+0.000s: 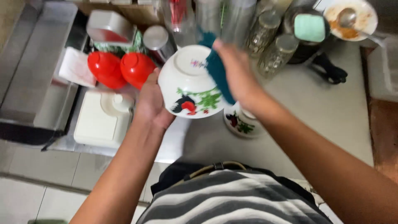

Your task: Wiping ceramic bowls with a cloth on a counter.

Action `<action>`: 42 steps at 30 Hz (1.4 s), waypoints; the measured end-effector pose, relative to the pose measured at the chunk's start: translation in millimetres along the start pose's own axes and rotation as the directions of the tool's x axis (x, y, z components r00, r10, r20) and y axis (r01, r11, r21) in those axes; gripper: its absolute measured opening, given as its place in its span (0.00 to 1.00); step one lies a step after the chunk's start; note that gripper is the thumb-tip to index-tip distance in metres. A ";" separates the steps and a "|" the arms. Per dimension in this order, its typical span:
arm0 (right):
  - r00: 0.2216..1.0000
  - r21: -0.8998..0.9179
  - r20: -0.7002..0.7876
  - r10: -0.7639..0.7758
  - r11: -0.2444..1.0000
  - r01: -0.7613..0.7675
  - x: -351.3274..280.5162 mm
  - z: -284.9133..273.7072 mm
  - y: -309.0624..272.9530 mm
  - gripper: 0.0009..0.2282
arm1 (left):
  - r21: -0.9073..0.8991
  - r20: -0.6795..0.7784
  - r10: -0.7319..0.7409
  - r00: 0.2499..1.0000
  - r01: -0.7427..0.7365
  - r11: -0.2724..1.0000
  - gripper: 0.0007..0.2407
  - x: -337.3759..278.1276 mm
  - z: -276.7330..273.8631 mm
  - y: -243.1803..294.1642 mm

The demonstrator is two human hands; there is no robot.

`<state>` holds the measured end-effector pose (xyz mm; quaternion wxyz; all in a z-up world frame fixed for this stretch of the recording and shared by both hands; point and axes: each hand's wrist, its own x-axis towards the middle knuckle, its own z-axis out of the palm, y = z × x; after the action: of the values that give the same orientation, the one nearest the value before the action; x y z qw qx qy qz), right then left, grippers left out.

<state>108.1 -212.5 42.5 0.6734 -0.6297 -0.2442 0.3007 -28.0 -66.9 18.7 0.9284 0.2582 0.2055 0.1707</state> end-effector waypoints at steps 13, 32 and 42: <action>0.966 0.172 -0.222 0.131 0.981 -0.094 -22.0 41.7 28.0 0.25 | -0.031 -0.058 -0.027 0.998 0.026 0.999 0.19 15.0 -35.0 8.8; 0.700 -0.822 0.025 -0.714 0.384 0.421 -72.6 83.9 15.1 0.27 | 0.098 -0.127 -0.101 0.987 0.114 0.989 0.18 12.6 -40.4 5.2; 0.990 -0.669 -0.038 0.135 0.733 -0.125 -25.5 76.6 -13.6 0.21 | 0.621 -0.164 0.082 0.983 0.038 0.783 0.20 6.3 -62.7 -6.7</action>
<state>37.4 -177.3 64.0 0.3783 -0.8427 -0.2956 0.2436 -50.6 -44.0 -35.9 0.7666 0.5352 0.3311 0.1271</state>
